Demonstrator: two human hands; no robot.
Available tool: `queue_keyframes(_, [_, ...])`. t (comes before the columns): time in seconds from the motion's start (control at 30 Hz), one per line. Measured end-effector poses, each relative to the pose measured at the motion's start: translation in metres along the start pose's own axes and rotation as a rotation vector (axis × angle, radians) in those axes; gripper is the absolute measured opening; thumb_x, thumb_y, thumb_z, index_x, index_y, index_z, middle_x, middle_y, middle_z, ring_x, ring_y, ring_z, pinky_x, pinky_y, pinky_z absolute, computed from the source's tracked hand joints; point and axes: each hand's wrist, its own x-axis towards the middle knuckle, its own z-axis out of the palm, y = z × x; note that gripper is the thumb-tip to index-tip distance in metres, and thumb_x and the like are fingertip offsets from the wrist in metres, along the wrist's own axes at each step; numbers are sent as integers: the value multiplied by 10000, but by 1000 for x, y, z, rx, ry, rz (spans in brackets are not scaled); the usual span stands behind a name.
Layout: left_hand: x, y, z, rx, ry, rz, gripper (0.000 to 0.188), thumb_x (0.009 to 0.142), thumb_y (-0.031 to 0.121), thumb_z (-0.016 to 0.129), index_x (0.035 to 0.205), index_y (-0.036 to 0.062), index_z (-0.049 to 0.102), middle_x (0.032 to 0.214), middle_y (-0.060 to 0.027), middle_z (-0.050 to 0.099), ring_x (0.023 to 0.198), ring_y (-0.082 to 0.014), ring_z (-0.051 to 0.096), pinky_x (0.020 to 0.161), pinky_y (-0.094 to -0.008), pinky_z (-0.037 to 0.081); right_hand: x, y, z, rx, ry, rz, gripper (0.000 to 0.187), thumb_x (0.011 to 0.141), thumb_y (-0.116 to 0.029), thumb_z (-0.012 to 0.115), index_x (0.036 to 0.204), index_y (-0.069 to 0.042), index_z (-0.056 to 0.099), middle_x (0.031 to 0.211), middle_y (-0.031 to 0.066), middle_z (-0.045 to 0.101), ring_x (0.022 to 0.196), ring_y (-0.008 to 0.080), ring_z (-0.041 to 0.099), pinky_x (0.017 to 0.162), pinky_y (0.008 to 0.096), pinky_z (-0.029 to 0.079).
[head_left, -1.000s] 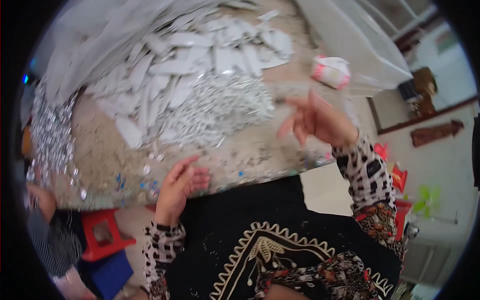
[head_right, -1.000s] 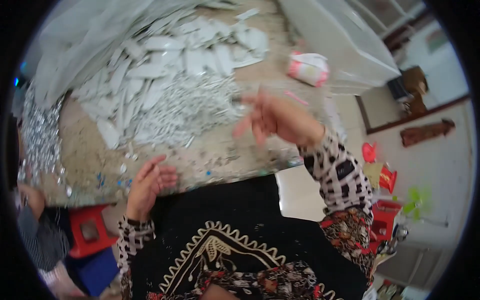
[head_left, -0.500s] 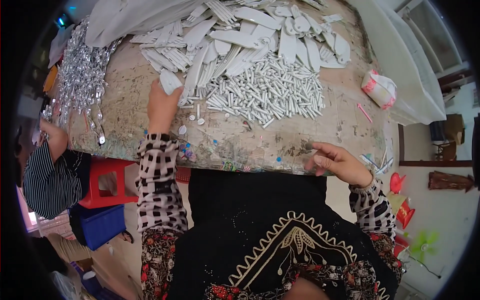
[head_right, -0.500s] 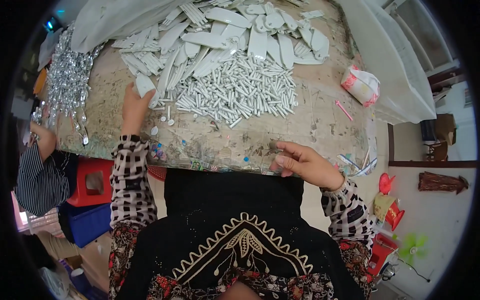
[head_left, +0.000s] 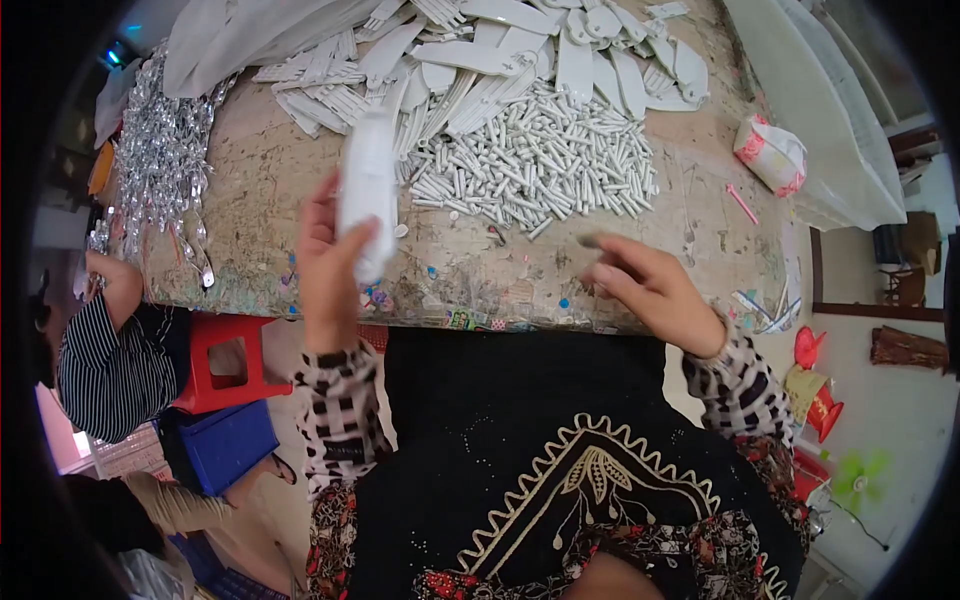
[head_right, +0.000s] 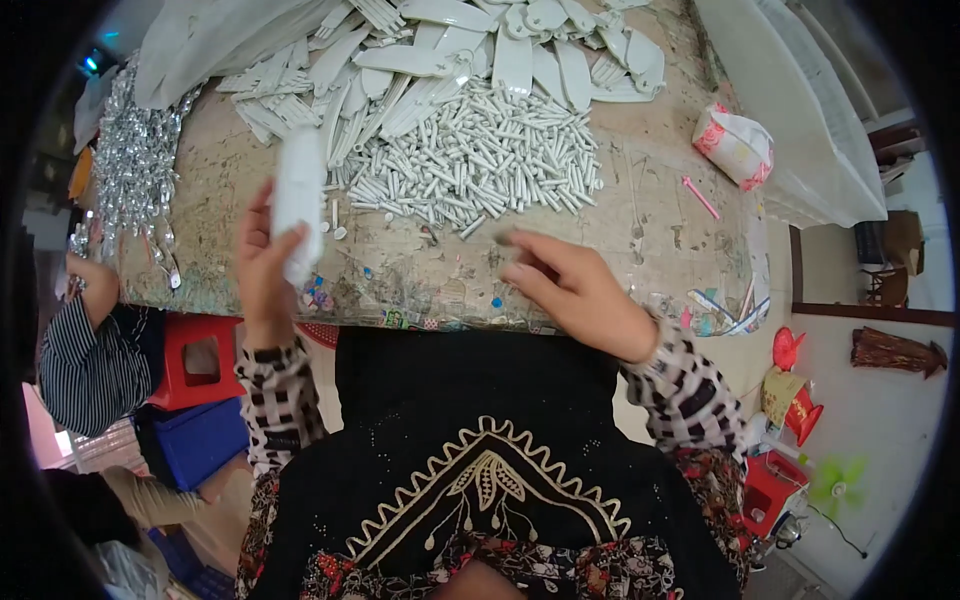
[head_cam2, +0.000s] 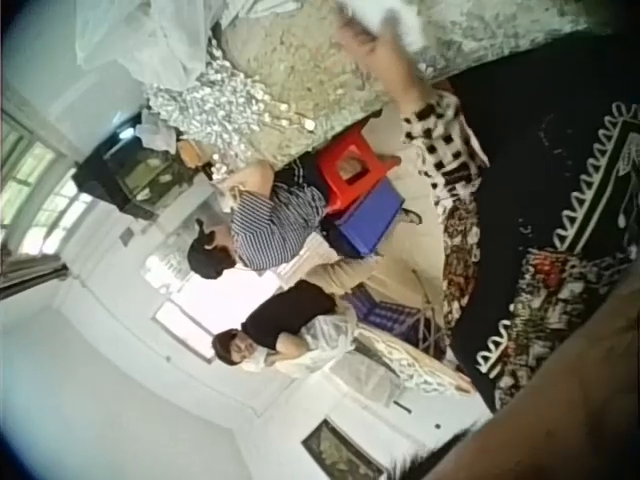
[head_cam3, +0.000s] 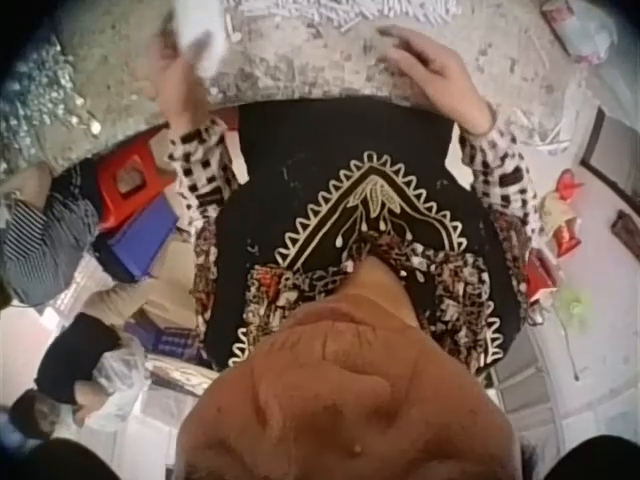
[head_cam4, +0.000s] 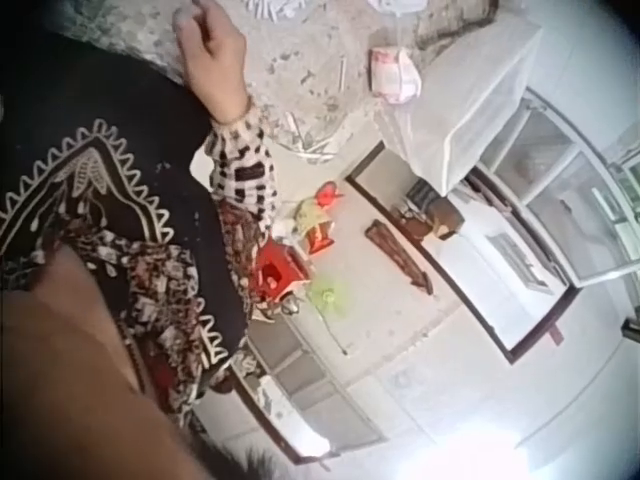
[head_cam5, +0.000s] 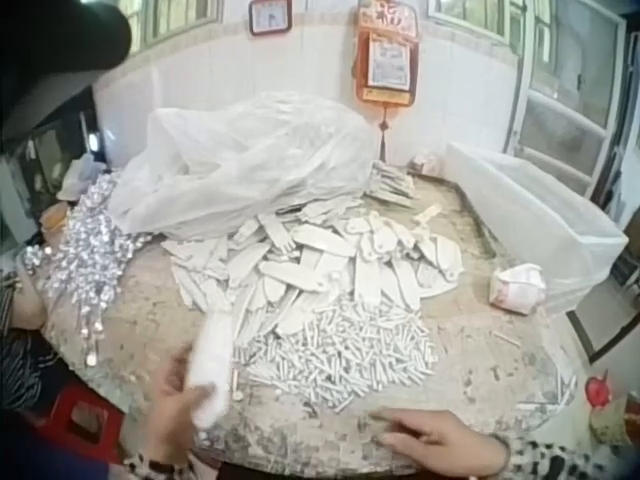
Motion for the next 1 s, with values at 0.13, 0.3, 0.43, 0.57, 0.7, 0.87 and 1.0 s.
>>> queue_keyframes(0.13, [-46,-10,48,-228,-347,-336,698,719,-82,701,1345,28,411,1052,-82,644,949,-148,622,805,-273,516,36,-13,34,379,48,-81,531,976,-192,542,1432,-20,331,1243,97,552,1083,114,539,919,261,448])
queue_keyframes(0.3, [-57,-17,76,-458,-434,-520,537,753,-84,701,1215,43,460,1054,-84,651,945,-143,627,823,-268,510,45,-19,42,752,-249,-81,711,943,-256,582,1477,6,193,1367,111,464,1271,186,434,1090,345,307])
queue_keyframes(0.43, [-56,-20,75,-500,-436,-575,520,758,-72,709,1197,52,460,1068,-96,652,968,-154,630,838,-276,514,46,-12,41,826,-280,-55,774,909,-265,618,1483,1,171,1381,118,458,1278,213,447,1092,352,313])
queue_keyframes(0.57, [-53,-29,79,-639,-507,-634,555,759,-43,730,1223,59,443,1052,-95,656,973,-156,639,850,-285,516,45,2,46,960,-292,-181,654,902,-202,631,1432,18,317,1325,105,518,1215,178,498,1054,331,363])
queue_keyframes(0.7, [-53,-33,83,-508,-534,-637,539,785,-17,720,1245,55,449,973,-60,653,877,-118,634,756,-254,514,41,14,45,993,-204,-137,691,865,-171,654,1435,9,307,1331,110,518,1225,203,502,1065,353,362])
queue_keyframes(0.87, [-2,-31,60,98,-471,-361,425,842,52,674,1232,41,508,875,-27,610,726,-97,575,637,-237,484,45,20,26,1009,124,-97,739,825,-413,661,1335,41,379,1168,153,599,1122,259,584,999,402,441])
queue_keyframes(1.0, [88,-41,18,152,191,-63,450,833,116,697,1198,13,453,859,-62,562,658,-114,536,575,-255,476,24,37,15,1074,183,-109,670,909,-453,530,1323,42,350,828,69,537,761,197,607,834,399,539])
